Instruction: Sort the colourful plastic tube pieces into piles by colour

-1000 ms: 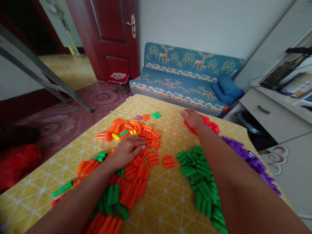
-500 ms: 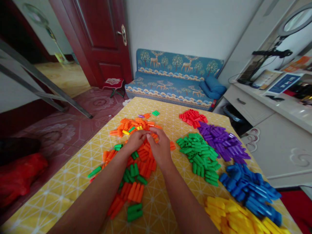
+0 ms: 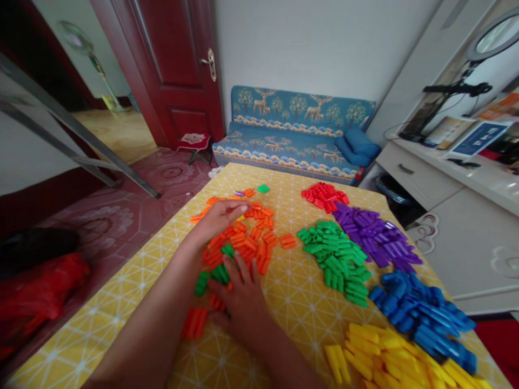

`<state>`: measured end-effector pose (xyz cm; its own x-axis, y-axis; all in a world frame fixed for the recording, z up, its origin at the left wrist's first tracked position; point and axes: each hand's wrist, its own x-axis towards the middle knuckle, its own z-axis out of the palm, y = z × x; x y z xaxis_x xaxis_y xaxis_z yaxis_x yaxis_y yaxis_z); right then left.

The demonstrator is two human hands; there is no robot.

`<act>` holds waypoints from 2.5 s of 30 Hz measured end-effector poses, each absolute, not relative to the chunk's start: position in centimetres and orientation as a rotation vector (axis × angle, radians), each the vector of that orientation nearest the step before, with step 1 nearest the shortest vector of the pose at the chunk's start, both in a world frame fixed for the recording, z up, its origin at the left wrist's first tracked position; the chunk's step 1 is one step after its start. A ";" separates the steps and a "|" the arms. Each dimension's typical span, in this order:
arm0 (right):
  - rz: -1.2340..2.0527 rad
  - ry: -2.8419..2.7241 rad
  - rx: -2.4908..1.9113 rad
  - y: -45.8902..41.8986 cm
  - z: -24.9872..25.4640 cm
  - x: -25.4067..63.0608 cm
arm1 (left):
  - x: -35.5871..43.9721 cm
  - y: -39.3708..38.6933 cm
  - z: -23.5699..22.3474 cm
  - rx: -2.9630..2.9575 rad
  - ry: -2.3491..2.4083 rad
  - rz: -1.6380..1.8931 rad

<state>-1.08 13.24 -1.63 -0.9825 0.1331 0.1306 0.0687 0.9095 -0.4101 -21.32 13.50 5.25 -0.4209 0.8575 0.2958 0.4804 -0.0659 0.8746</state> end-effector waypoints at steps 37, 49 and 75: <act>0.666 -2.020 -0.860 20.9 -4.0 -4.7 | -22.6 13.8 1.4 1.589 2.188 0.854; 0.624 -2.015 -1.019 20.8 -3.7 -5.2 | -19.6 13.8 2.8 1.723 2.341 0.338; 1.382 -1.202 -0.783 20.4 -2.6 -5.7 | -23.0 13.7 2.4 1.084 2.488 1.143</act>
<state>-5.67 20.44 -2.58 -0.1910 0.9674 0.1663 -0.2989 0.1040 -0.9486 -23.03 13.72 2.41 -0.7121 0.6921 0.1180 0.5404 0.4329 0.7215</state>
